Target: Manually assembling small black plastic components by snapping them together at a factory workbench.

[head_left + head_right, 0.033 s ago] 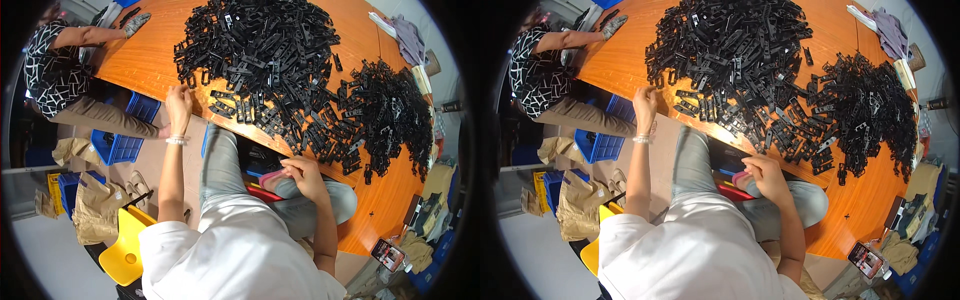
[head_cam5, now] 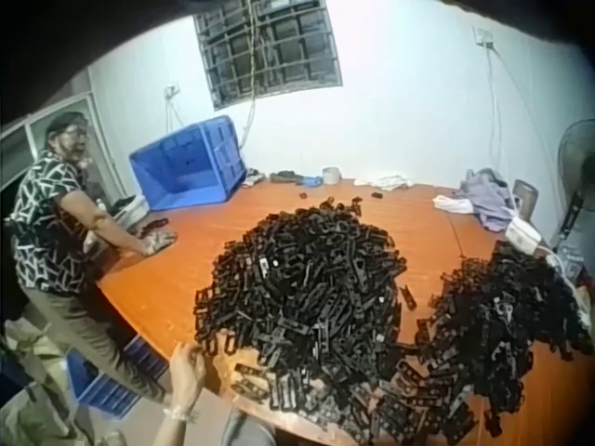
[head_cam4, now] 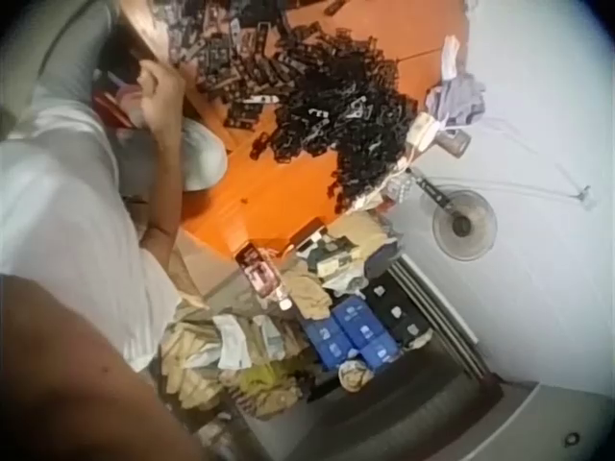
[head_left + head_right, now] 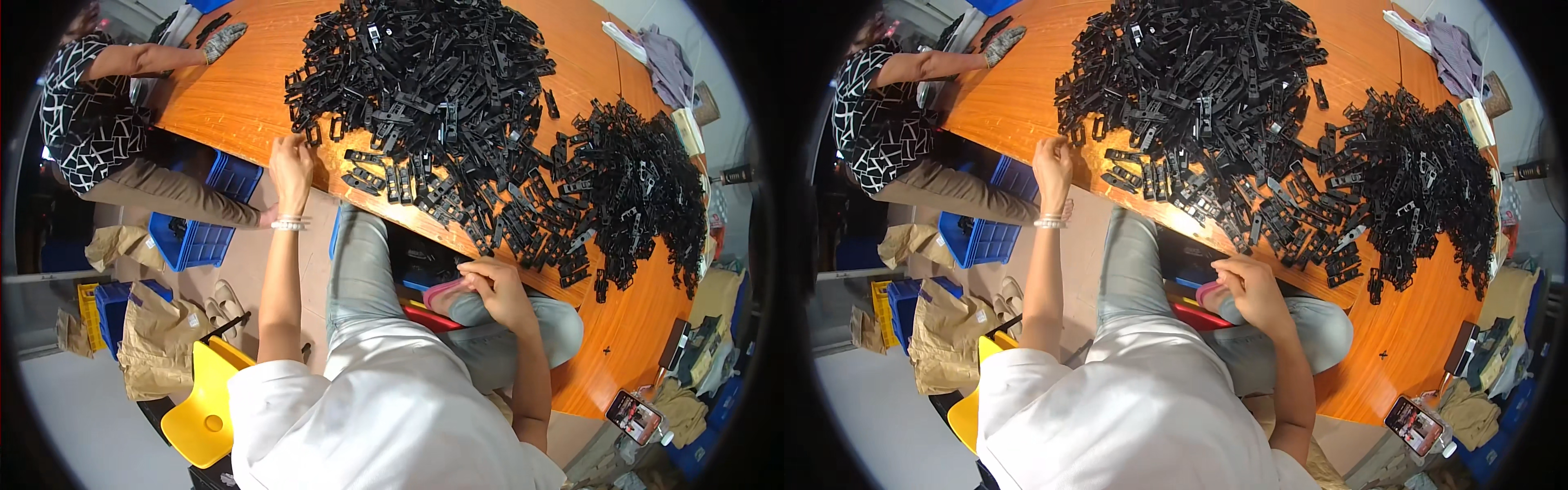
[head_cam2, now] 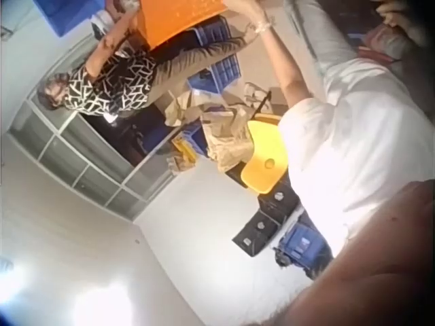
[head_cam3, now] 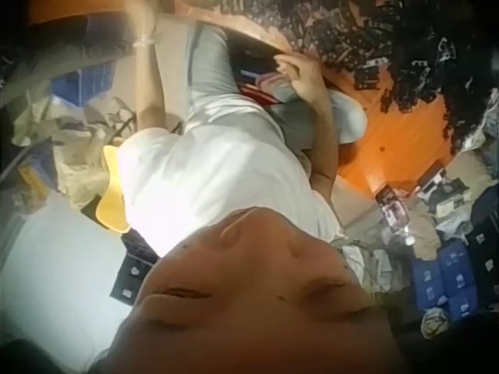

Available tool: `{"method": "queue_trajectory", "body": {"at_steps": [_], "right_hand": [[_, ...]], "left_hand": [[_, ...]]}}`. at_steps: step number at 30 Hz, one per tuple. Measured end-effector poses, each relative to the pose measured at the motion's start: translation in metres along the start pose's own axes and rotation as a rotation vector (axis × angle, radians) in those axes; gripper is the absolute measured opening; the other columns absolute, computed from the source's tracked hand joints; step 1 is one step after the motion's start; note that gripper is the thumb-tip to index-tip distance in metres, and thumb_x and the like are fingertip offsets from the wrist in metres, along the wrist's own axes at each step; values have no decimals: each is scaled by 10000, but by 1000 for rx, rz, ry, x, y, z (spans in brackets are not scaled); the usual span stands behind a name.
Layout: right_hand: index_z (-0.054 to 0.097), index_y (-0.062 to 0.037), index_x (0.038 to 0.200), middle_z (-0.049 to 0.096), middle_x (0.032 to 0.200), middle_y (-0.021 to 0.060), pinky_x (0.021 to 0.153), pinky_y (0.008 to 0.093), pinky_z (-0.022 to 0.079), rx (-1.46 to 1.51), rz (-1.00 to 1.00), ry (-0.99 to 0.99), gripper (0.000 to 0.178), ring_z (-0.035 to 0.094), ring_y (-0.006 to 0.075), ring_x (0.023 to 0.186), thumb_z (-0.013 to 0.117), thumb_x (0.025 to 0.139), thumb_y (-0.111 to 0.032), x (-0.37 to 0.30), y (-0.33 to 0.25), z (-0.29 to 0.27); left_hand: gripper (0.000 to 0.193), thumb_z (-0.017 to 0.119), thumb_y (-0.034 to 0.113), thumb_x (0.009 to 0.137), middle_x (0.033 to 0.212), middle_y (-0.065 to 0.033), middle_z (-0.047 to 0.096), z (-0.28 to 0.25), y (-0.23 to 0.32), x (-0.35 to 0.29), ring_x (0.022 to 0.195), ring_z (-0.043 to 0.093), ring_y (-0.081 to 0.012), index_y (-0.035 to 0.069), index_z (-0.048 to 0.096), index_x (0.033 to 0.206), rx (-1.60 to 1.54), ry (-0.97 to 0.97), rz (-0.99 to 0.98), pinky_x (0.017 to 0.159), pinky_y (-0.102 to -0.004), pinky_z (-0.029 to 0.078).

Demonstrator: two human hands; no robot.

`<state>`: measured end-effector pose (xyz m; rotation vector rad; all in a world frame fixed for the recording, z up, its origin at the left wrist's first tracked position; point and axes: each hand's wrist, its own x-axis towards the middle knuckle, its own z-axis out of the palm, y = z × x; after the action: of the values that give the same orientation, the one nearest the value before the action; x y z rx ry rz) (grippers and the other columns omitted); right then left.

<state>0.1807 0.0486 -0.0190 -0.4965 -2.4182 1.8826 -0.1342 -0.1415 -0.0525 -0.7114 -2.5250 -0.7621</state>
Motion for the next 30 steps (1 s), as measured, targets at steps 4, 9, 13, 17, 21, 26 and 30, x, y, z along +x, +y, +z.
{"method": "queue_trajectory", "body": {"at_steps": [4, 9, 13, 17, 21, 26, 30], "right_hand": [[596, 50, 939, 613, 800, 130, 636, 250, 465, -54, 3, -30, 173, 599, 174, 700, 521, 789, 5, 0, 0, 0], [597, 43, 946, 616, 809, 122, 638, 247, 457, -73, 46, -11, 178, 598, 176, 711, 531, 792, -18, -1, -5, -3], [595, 44, 944, 613, 806, 119, 630, 234, 448, -76, 37, 47, 182, 590, 165, 706, 547, 786, -30, -5, -5, -7], [598, 51, 899, 595, 798, 99, 611, 214, 433, -33, 18, 108, 146, 557, 117, 676, 552, 784, -25, -6, 3, -14], [606, 38, 819, 576, 755, 57, 551, 200, 419, 162, -69, 287, 95, 542, 81, 640, 538, 796, -24, -7, 7, -32], [610, 34, 807, 579, 713, 47, 507, 208, 415, -70, 87, 672, 100, 525, 89, 569, 524, 802, -18, -25, 3, -89], [601, 36, 830, 582, 732, 88, 557, 264, 432, -548, -32, 827, 109, 563, 159, 616, 511, 789, -9, -16, 16, -131]], "left_hand": [[150, 603, 144, 728, 856, -145, 530, 10, 6, 19, 828, 527, -305, -1, 615, 763, -31, -18, -110, 721, -375, 429], [181, 638, 166, 708, 820, -140, 542, 20, 8, 16, 779, 539, -308, -10, 607, 736, 72, -178, 40, 668, -384, 438], [159, 614, 145, 731, 785, -164, 561, 24, 10, 16, 721, 551, -333, -11, 586, 733, -65, -146, 26, 651, -381, 439], [111, 600, 68, 742, 771, -166, 588, 26, 12, 22, 706, 576, -310, -9, 562, 813, -198, 31, -38, 642, -360, 446], [260, 640, 81, 747, 727, -102, 592, 14, 1, 23, 646, 551, -168, -17, 564, 975, -202, 129, -48, 629, -281, 443], [277, 663, 64, 739, 744, -28, 573, 4, 15, 25, 665, 501, -86, -31, 579, 986, -511, 63, -150, 632, -211, 414], [270, 651, 29, 740, 754, 5, 543, -27, 69, 22, 683, 489, -61, -27, 581, 995, -772, -21, -234, 638, -184, 408]]}}
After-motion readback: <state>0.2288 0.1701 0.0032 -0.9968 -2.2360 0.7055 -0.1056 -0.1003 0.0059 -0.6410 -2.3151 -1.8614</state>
